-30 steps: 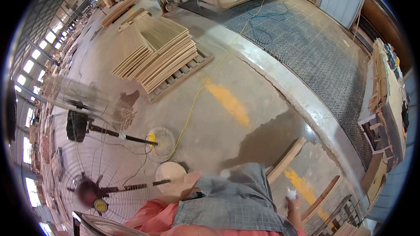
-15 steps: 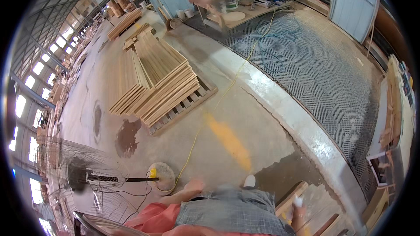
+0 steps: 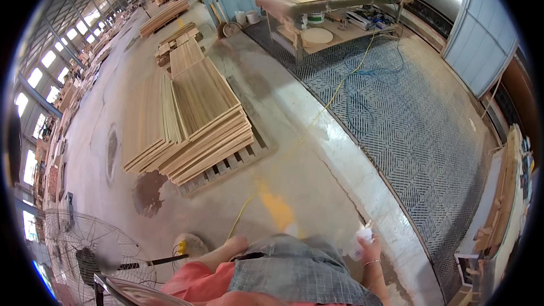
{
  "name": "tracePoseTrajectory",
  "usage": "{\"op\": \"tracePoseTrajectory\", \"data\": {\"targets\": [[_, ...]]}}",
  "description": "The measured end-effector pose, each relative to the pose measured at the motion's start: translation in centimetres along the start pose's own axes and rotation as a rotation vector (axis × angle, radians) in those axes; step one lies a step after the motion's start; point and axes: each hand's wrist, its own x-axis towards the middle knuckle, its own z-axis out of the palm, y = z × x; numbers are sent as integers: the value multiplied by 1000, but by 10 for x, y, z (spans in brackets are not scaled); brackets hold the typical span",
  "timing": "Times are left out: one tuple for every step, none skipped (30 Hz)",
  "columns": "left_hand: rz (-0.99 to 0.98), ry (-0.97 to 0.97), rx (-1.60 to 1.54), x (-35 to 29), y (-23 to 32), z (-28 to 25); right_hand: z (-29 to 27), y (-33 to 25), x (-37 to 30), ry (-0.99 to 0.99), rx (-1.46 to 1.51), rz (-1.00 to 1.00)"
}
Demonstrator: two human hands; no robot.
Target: The person sands a curved wooden piece with a handheld sander, then applies glue to the edges of wooden frame components. They assemble the pieces into a box-like structure, wipe away excess glue, and move through the workshop to retrieve additional materials.
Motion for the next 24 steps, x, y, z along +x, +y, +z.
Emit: {"op": "tracePoseTrajectory", "data": {"targets": [[39,186,-48,11,18,-38,12,-18,5,-40,16,21],[133,203,-42,36,28,-69,22,-33,11,-105,77,38],[224,221,-39,62,38,-100,32,-50,21,-174,135,56],[310,222,31,71,70,-154,40,-67,31,-229,202,72],[387,235,100,72,106,-212,52,-94,45,-303,266,93],[316,225,-124,88,126,-237,60,-116,54,-376,321,120],[248,207,-351,104,146,-258,67,-135,65,-442,371,154],[302,162,-412,116,167,-285,77,-150,84,-490,338,161],[362,127,-471,129,185,-313,87,-171,103,-541,303,157],[422,133,-624,144,195,-325,100,-190,121,-605,271,167],[483,128,-765,154,204,-340,113,-207,138,-682,196,169],[478,25,-972,162,210,-357,128,-226,157,-761,118,170],[468,-81,-1186,161,220,-378,141,-245,174,-838,35,175],[461,-192,-1408,165,227,-392,157,-262,189,-887,38,168],[477,-197,-1463,176,223,-401,179,-278,200,-937,42,161],[496,-211,-1527,188,215,-406,198,-295,209,-979,39,161],[516,-225,-1591,197,207,-412,216,-311,219,-997,13,190],[643,-65,-1483,197,196,-426,235,-328,231,-1012,-11,211],[745,112,-1368,197,185,-439,253,-345,241,-1030,-35,231],[727,130,-1391,206,174,-452,271,-358,252,-1050,-21,245],[682,128,-1479,219,165,-460,288,-371,261,-1068,-5,260],[637,131,-1566,232,156,-469,307,-384,271,-1088,11,276],[590,130,-1657,236,152,-489,323,-397,281,-1079,19,308],[432,91,-1879,236,148,-511,339,-412,290,-1067,28,340]]}}
